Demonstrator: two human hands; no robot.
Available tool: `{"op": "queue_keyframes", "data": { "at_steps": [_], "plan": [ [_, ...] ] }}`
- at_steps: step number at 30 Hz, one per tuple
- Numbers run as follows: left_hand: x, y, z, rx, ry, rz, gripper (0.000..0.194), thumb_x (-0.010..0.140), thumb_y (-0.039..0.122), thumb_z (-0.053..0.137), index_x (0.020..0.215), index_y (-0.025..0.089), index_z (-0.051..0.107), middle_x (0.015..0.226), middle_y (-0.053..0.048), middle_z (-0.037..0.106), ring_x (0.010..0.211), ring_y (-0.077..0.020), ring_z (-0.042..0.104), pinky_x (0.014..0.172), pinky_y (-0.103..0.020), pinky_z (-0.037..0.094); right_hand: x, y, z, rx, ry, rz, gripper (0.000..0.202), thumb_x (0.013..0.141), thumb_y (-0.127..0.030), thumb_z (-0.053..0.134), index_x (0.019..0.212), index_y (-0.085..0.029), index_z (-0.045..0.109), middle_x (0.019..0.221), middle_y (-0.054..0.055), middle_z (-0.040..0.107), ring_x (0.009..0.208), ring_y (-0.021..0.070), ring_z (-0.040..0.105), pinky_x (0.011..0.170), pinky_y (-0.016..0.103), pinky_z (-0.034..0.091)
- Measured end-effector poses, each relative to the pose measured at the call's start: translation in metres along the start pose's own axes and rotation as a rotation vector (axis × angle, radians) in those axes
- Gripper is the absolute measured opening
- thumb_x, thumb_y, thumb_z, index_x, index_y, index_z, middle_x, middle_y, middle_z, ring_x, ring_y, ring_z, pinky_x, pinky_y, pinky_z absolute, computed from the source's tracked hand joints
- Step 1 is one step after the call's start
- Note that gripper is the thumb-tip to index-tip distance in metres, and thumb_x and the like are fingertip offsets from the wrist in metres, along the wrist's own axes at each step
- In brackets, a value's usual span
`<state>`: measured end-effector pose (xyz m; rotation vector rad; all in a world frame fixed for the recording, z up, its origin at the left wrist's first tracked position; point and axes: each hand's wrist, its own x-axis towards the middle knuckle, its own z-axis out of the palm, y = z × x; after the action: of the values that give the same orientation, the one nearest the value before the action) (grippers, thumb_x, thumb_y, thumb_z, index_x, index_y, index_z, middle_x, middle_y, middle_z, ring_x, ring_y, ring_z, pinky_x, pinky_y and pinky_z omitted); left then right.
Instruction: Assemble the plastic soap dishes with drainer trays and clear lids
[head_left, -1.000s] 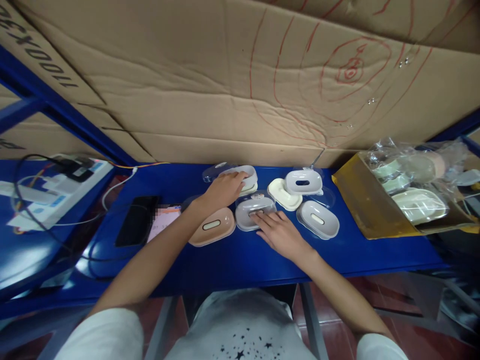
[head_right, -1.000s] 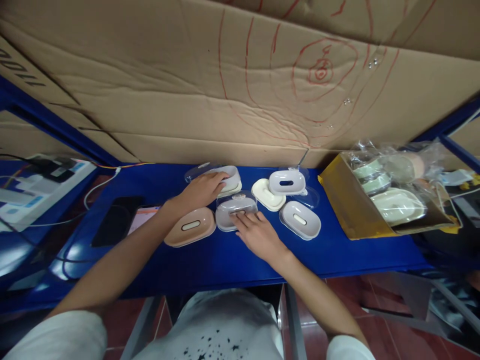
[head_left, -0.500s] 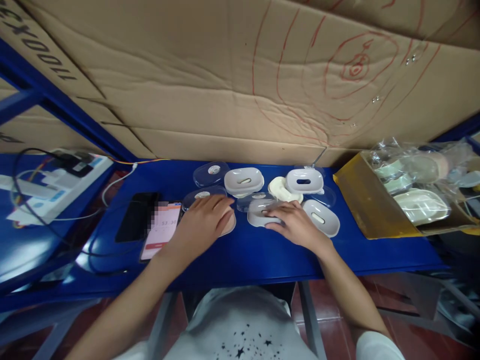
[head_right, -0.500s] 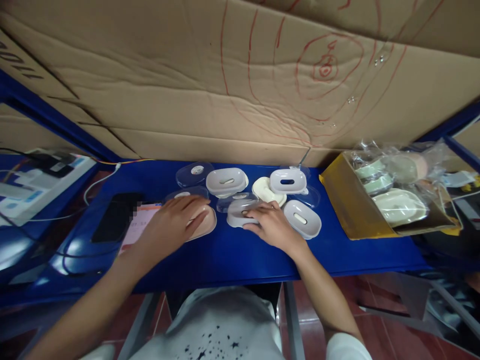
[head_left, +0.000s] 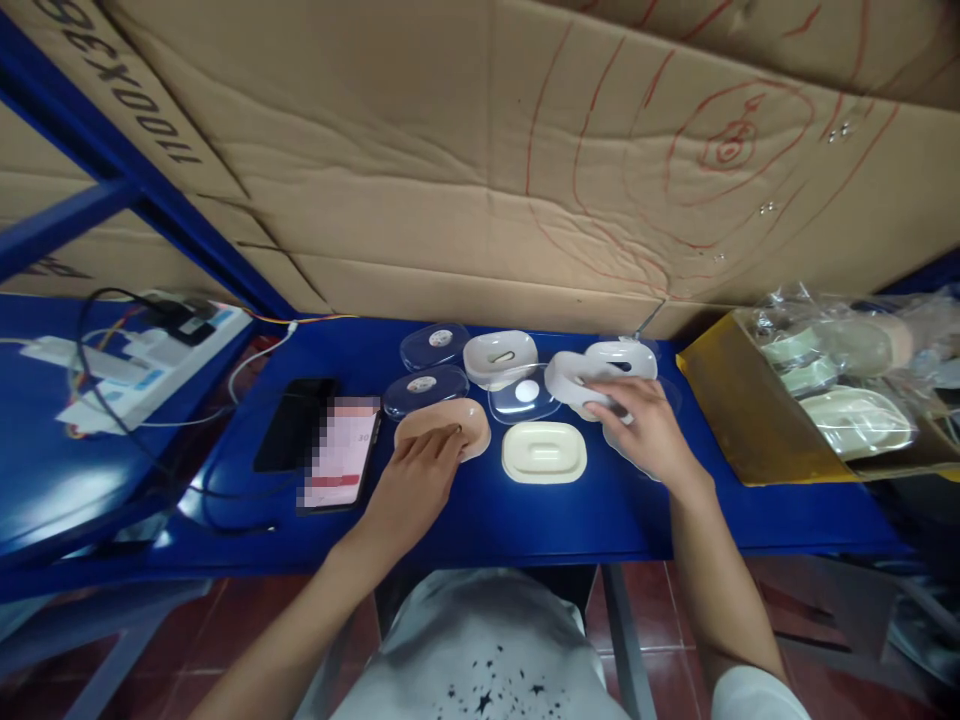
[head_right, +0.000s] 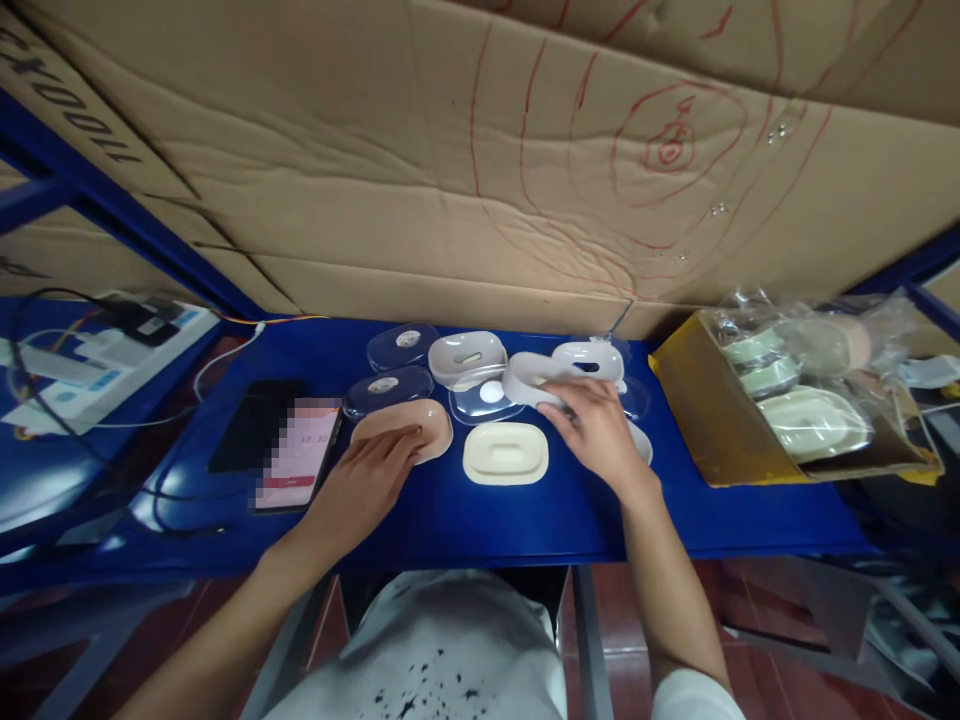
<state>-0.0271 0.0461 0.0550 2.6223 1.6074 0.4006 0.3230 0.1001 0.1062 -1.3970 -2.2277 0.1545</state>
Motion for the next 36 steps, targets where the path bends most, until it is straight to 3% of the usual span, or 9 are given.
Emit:
{"op": "queue_keyframes", "data": {
  "at_steps": [6, 9, 13, 17, 20, 23, 27, 31, 36],
  "plan": [
    [0.008, 0.006, 0.005, 0.068, 0.026, -0.016, 0.035, 0.106, 0.014, 0.042, 0.131, 0.017, 0.067, 0.122, -0.021, 0.078, 0.121, -0.0371, 0.074, 0.105, -0.054, 0.054, -0.002, 0.023, 0.017, -0.148, -0.008, -0.033, 0.041, 0.111, -0.027, 0.044, 0.146, -0.024, 0.067, 0.156, 0.011, 0.065, 0.147, 0.0329, 0.057, 0.123, 0.057, 0.039],
    [0.013, 0.008, 0.0, 0.042, 0.104, -0.032, 0.031, 0.111, 0.019, 0.04, 0.126, 0.019, 0.067, 0.119, -0.017, 0.08, 0.113, -0.0338, 0.076, 0.1, -0.05, 0.053, -0.037, 0.027, 0.013, -0.187, 0.042, 0.012, 0.041, 0.113, -0.032, 0.045, 0.149, -0.025, 0.063, 0.15, 0.011, 0.068, 0.141, 0.0322, 0.061, 0.119, 0.053, 0.041],
    [0.028, 0.016, -0.002, -0.043, 0.197, -0.023, 0.032, 0.113, 0.02, 0.037, 0.129, 0.019, 0.065, 0.122, -0.014, 0.08, 0.113, -0.0301, 0.076, 0.098, -0.047, 0.052, -0.096, 0.041, 0.008, -0.309, 0.048, 0.157, 0.048, 0.111, -0.053, 0.051, 0.147, -0.023, 0.062, 0.137, 0.015, 0.075, 0.123, 0.036, 0.069, 0.105, 0.052, 0.047],
    [0.048, 0.037, 0.013, -0.01, 0.12, 0.04, 0.034, 0.11, 0.014, 0.043, 0.134, 0.022, 0.065, 0.126, -0.013, 0.079, 0.116, -0.0312, 0.075, 0.102, -0.05, 0.051, -0.125, 0.054, 0.01, -0.339, 0.03, 0.18, 0.043, 0.112, -0.053, 0.05, 0.138, -0.024, 0.068, 0.135, 0.013, 0.077, 0.119, 0.0338, 0.072, 0.103, 0.051, 0.045],
    [0.058, 0.05, 0.02, -0.011, 0.04, 0.108, 0.037, 0.108, 0.014, 0.047, 0.139, 0.025, 0.065, 0.138, -0.012, 0.074, 0.126, -0.0322, 0.071, 0.108, -0.051, 0.049, -0.128, 0.055, 0.008, -0.307, 0.014, 0.168, 0.038, 0.113, -0.047, 0.05, 0.136, -0.025, 0.069, 0.132, 0.011, 0.078, 0.117, 0.0306, 0.074, 0.103, 0.049, 0.044],
    [0.071, 0.049, 0.01, -0.05, 0.029, 0.126, 0.034, 0.112, 0.024, 0.045, 0.14, 0.023, 0.064, 0.146, -0.013, 0.07, 0.133, -0.0329, 0.066, 0.112, -0.051, 0.047, -0.127, 0.055, 0.008, -0.289, 0.041, 0.176, 0.035, 0.113, -0.041, 0.048, 0.135, -0.024, 0.07, 0.123, 0.011, 0.081, 0.11, 0.0298, 0.075, 0.102, 0.048, 0.043],
    [0.116, 0.026, -0.009, 0.036, -0.083, 0.008, 0.04, 0.111, 0.021, 0.038, 0.143, 0.019, 0.062, 0.143, -0.016, 0.07, 0.133, -0.0335, 0.065, 0.111, -0.05, 0.047, -0.121, 0.063, 0.012, -0.246, 0.14, 0.216, 0.036, 0.114, -0.038, 0.044, 0.129, -0.024, 0.073, 0.116, 0.011, 0.081, 0.105, 0.0293, 0.074, 0.097, 0.045, 0.045],
    [0.172, 0.0, -0.008, 0.046, -0.192, 0.027, 0.031, 0.109, 0.031, 0.051, 0.13, 0.019, 0.071, 0.128, -0.014, 0.077, 0.123, -0.0328, 0.071, 0.104, -0.044, 0.052, -0.109, 0.079, 0.012, -0.287, 0.365, 0.35, 0.046, 0.115, -0.039, 0.033, 0.126, -0.017, 0.072, 0.113, 0.017, 0.079, 0.101, 0.0316, 0.071, 0.094, 0.046, 0.047],
    [0.195, -0.012, 0.0, 0.046, -0.242, 0.045, 0.033, 0.106, 0.043, 0.062, 0.131, 0.024, 0.072, 0.125, -0.008, 0.08, 0.117, -0.0291, 0.075, 0.096, -0.035, 0.054, -0.094, 0.096, 0.014, -0.472, 0.293, 0.376, 0.041, 0.114, -0.038, 0.043, 0.128, -0.017, 0.074, 0.111, 0.015, 0.082, 0.108, 0.0306, 0.071, 0.098, 0.044, 0.043]
  ]
}}
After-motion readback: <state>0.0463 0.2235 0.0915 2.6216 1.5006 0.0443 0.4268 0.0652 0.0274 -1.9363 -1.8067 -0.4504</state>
